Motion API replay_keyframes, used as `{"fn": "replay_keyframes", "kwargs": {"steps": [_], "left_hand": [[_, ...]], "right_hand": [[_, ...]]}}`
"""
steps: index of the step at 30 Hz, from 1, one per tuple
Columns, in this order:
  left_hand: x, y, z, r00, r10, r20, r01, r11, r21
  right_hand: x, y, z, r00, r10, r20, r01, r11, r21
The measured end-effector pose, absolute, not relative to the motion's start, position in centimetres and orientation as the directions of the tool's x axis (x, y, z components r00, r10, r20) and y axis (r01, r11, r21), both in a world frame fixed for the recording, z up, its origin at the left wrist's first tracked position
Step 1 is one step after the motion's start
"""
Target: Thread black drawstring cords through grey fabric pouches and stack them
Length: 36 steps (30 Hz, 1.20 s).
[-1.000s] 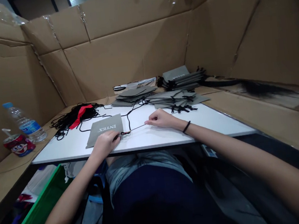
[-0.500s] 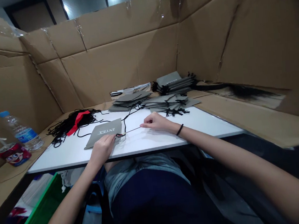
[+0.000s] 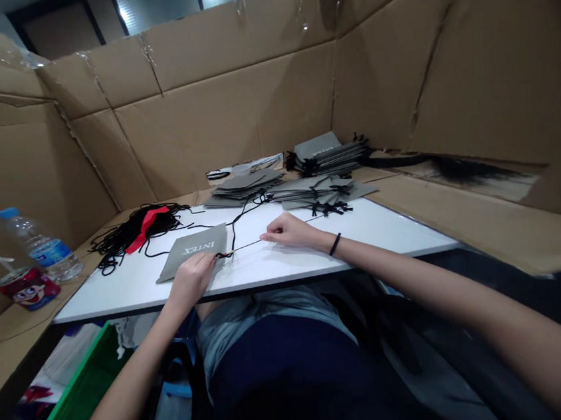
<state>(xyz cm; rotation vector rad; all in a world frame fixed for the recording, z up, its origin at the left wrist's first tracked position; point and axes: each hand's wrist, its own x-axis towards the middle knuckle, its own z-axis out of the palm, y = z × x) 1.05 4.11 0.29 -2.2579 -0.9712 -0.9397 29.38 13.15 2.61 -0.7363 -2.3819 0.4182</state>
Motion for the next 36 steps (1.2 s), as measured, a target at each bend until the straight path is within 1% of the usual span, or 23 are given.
{"fn": "replay_keyframes", "kwargs": {"steps": [5,11,16,20,23,26,32,36], "left_hand": [[1.0,3.99,0.37,0.515,0.408,0.754,0.773,-0.602,-0.201],[0.98,3.98,0.47,0.516,0.422,0.745,0.773,-0.605,-0.192],[1.13,3.86,0.62,0.516,0.41,0.752,0.762,-0.622,-0.184],[1.11,3.95,0.56,0.525,0.406,0.748,0.757,-0.624,-0.193],[1.0,4.09,0.39,0.508,0.416,0.754,0.764,-0.622,-0.171],[0.89,4.11,0.32,0.488,0.426,0.762,0.765,-0.629,-0.139],[0.96,3.8,0.39,0.469,0.43,0.772,0.768,-0.63,-0.116],[0.94,3.74,0.31,0.44,0.432,0.787,0.787,-0.608,-0.107]], "right_hand": [[29.17,12.92,2.61,-0.656,0.601,0.457,0.411,0.792,-0.451],[28.98,12.8,2.58,-0.645,0.606,0.466,0.421,0.79,-0.445],[28.94,12.88,2.3,-0.634,0.592,0.497,0.432,0.805,-0.407],[28.93,12.87,2.03,-0.621,0.553,0.555,0.428,0.833,-0.35],[28.9,12.81,1.91,-0.617,0.535,0.578,0.423,0.844,-0.329],[28.95,12.71,2.01,-0.61,0.538,0.582,0.417,0.842,-0.342],[29.47,12.61,2.38,-0.584,0.591,0.556,0.423,0.806,-0.413],[29.74,12.79,2.27,-0.59,0.595,0.545,0.433,0.804,-0.408]]}}
